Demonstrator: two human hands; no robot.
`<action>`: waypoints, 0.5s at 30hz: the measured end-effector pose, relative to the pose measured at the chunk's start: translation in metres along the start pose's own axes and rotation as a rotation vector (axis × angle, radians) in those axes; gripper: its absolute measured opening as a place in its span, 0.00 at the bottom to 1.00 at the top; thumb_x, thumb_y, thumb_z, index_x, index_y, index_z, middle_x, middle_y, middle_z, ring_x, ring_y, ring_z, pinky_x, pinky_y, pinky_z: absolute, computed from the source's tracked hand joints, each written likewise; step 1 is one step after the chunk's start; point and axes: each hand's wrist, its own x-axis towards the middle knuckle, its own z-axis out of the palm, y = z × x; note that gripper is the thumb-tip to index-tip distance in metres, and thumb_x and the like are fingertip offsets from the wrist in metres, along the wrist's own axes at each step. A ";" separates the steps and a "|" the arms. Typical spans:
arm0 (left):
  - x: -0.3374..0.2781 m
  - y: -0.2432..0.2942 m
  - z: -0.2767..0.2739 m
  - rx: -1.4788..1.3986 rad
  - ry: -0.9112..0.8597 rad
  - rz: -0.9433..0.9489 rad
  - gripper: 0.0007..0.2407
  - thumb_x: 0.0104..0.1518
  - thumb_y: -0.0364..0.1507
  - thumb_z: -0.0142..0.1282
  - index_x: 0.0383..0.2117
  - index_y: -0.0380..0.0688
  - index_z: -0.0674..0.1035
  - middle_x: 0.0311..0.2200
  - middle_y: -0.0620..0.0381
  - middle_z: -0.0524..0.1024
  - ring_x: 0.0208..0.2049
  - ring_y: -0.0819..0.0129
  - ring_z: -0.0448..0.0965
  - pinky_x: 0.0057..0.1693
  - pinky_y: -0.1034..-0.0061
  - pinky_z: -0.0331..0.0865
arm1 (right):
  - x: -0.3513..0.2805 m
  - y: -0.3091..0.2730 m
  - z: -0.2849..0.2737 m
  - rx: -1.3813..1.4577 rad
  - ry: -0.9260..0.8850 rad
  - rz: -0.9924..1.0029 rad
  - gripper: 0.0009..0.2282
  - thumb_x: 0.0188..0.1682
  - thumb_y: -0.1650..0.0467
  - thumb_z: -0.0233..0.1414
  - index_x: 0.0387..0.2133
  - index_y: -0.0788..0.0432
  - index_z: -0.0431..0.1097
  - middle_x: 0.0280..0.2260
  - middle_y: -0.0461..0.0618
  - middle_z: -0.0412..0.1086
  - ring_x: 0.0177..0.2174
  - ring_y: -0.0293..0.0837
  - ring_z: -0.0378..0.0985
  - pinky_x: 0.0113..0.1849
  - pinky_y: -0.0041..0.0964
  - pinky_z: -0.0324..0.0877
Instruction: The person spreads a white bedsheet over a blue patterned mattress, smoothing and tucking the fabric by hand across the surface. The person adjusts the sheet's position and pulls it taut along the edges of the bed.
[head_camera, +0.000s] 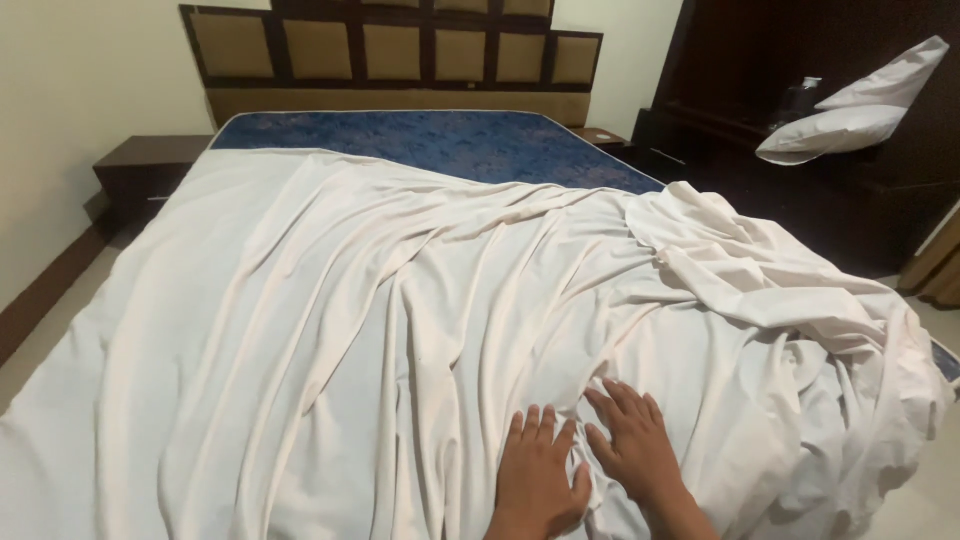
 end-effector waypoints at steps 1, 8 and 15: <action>-0.002 0.000 0.000 0.002 0.034 0.013 0.27 0.55 0.40 0.52 0.59 0.35 0.72 0.62 0.29 0.63 0.67 0.35 0.55 0.71 0.49 0.38 | -0.002 -0.001 -0.001 0.003 0.001 0.005 0.23 0.45 0.60 0.51 0.56 0.49 0.67 0.60 0.52 0.62 0.61 0.53 0.59 0.61 0.56 0.48; -0.011 0.002 -0.002 -0.025 0.038 0.033 0.29 0.53 0.39 0.56 0.60 0.33 0.70 0.62 0.28 0.62 0.67 0.33 0.53 0.71 0.47 0.37 | -0.012 -0.009 -0.013 0.019 0.023 -0.025 0.23 0.46 0.60 0.51 0.56 0.49 0.67 0.60 0.52 0.62 0.62 0.53 0.58 0.60 0.56 0.48; -0.029 -0.004 0.010 -0.026 0.098 0.141 0.29 0.52 0.39 0.57 0.61 0.37 0.71 0.62 0.27 0.63 0.67 0.30 0.52 0.70 0.45 0.38 | -0.038 -0.008 -0.007 0.023 0.056 -0.038 0.24 0.46 0.61 0.51 0.57 0.50 0.65 0.60 0.54 0.61 0.62 0.54 0.57 0.60 0.56 0.48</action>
